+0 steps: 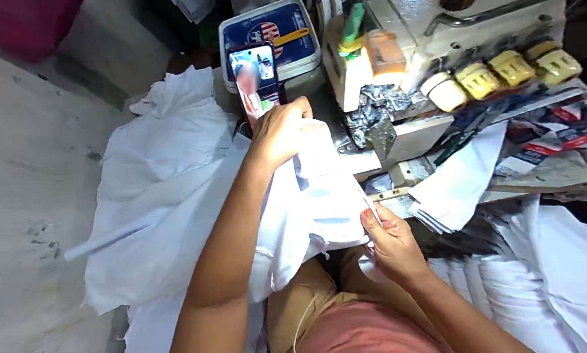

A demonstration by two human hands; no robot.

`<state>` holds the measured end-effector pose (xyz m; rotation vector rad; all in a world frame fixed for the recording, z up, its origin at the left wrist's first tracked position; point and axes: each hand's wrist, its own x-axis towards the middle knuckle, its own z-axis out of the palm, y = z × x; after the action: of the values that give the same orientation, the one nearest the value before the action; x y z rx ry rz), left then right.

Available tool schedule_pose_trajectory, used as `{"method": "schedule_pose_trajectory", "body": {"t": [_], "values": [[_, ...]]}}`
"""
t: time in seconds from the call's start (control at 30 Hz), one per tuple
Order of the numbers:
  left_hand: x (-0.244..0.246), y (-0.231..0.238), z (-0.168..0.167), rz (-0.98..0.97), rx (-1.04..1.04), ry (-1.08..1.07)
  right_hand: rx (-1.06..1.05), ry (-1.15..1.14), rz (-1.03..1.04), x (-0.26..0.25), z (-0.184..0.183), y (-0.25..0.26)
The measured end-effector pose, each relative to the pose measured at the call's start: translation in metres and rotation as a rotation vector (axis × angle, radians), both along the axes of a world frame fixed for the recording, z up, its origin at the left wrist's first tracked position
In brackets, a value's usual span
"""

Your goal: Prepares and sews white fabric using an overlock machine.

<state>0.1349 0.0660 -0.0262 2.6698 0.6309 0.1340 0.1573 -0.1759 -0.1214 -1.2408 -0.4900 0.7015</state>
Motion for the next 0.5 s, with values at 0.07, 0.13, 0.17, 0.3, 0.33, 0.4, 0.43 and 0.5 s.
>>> {"method": "schedule_pose_trajectory", "body": {"t": [0.07, 0.13, 0.17, 0.3, 0.33, 0.4, 0.43, 0.5], "values": [[0.003, -0.008, 0.002, 0.063, -0.008, 0.019, 0.042, -0.014, -0.025, -0.001, -0.004, -0.001], [0.005, -0.015, 0.005, 0.113, 0.001, 0.041, 0.081, -0.030, -0.044, -0.001, -0.007, 0.000], [0.007, -0.019, 0.007, 0.138, 0.005, 0.054, 0.087, -0.037, -0.061, -0.001, -0.008, 0.000], [0.024, -0.032, 0.006, 0.218, 0.032, 0.051, 0.089, -0.077, -0.154, 0.007, -0.012, 0.003], [0.030, -0.035, 0.006, 0.233, 0.043, 0.051, 0.092, -0.076, -0.173, 0.009, -0.012, 0.004], [0.041, -0.039, 0.007, 0.259, 0.059, 0.061, 0.098, -0.079, -0.207, 0.014, -0.011, 0.005], [0.045, -0.040, 0.007, 0.269, 0.077, 0.071, 0.100, -0.082, -0.220, 0.016, -0.011, 0.006], [0.053, -0.040, 0.006, 0.291, 0.103, 0.077, 0.095, -0.097, -0.243, 0.020, -0.014, 0.008]]}}
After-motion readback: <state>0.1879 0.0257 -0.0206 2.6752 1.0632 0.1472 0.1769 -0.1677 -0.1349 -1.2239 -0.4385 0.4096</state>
